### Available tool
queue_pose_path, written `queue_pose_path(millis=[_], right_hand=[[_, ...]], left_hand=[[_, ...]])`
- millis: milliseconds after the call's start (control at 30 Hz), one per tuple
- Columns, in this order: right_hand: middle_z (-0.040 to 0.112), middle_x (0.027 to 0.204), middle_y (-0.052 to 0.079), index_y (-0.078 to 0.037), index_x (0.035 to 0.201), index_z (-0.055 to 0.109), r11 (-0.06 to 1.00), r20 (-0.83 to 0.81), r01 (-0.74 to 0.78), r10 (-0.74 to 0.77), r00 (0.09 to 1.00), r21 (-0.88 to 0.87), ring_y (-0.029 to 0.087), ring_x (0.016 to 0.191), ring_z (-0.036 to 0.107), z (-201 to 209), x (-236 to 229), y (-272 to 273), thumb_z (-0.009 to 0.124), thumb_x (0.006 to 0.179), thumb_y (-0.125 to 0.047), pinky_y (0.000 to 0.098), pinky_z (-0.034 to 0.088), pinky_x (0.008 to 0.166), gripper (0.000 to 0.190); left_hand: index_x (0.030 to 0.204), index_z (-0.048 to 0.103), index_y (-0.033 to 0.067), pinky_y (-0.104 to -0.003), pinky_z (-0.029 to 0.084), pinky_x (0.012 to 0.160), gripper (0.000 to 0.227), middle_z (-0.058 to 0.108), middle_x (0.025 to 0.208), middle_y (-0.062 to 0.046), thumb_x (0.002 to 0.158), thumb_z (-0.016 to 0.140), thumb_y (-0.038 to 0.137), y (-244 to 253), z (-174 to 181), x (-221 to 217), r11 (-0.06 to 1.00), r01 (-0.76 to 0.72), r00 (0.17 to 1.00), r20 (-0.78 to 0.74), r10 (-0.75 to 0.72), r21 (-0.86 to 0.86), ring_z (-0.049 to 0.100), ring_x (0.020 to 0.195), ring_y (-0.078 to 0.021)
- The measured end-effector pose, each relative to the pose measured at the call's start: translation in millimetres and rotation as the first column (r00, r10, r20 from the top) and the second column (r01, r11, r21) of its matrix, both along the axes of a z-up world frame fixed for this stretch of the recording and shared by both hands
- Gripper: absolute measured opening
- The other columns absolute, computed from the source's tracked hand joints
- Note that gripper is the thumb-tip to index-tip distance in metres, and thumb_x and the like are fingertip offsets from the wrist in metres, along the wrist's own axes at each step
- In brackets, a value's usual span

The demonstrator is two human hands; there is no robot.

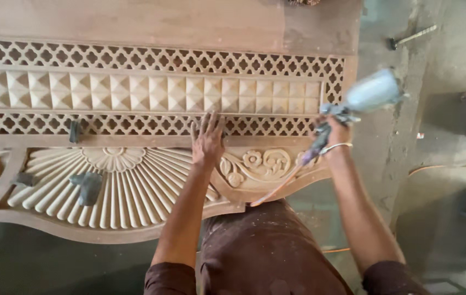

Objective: The person sands a large carved wooden panel using a sanding block, focusing on intricate lattice and floral details. They then use a spray gun to apply a finish to the entire surface of the panel.

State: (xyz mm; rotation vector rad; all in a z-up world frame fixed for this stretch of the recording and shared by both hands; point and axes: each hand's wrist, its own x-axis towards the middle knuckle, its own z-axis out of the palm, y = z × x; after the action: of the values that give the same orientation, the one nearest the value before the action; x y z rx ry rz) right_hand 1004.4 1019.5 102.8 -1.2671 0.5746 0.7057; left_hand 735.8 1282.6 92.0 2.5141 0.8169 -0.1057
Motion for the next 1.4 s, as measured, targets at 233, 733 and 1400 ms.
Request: queue_pose_path(millis=[233,733,1400], right_hand=[[0.067,0.081,0.006,-0.007,0.104,0.064,0.98,0.145,-0.182,0.169,0.975,0.077,0.022,0.068,0.068,-26.2,32.9,15.0,0.067,0.102,-0.023,0.0399,0.061,0.059,0.017],[0.071,0.08,0.008,-0.005,0.101,0.066,0.553,0.226,-0.805,0.773,0.592,0.217,0.02,0.069,0.072,9.1,-169.6,272.0,0.067,0.1,-0.02,0.0377,0.062,0.065,0.014],[0.069,0.076,0.008,-0.003,0.104,0.062,0.884,0.005,-0.461,0.462,0.887,0.072,0.021,0.065,0.07,-39.7,-216.1,146.3,0.068,0.098,-0.013,0.0394,0.064,0.063,0.013]], left_hand=[[0.14,0.055,0.0169,-0.059,0.021,0.12,0.057,0.035,0.162,-0.01,0.086,0.073,0.025,10.2,-9.3,-8.9,0.993,0.073,0.997,0.033,-0.07,-0.095,0.029,0.15,-0.031],[0.146,0.053,0.0145,-0.063,0.02,0.118,0.053,0.04,0.161,-0.008,0.094,0.06,0.016,74.0,-20.1,-138.9,0.989,-0.129,0.984,0.136,0.119,0.069,0.032,0.149,-0.0328],[0.16,0.034,0.0229,-0.058,0.007,0.127,0.073,0.018,0.171,-0.01,0.092,0.057,0.01,10.4,-22.9,-155.3,0.999,-0.041,0.998,0.049,0.04,0.017,0.016,0.158,-0.0285]])
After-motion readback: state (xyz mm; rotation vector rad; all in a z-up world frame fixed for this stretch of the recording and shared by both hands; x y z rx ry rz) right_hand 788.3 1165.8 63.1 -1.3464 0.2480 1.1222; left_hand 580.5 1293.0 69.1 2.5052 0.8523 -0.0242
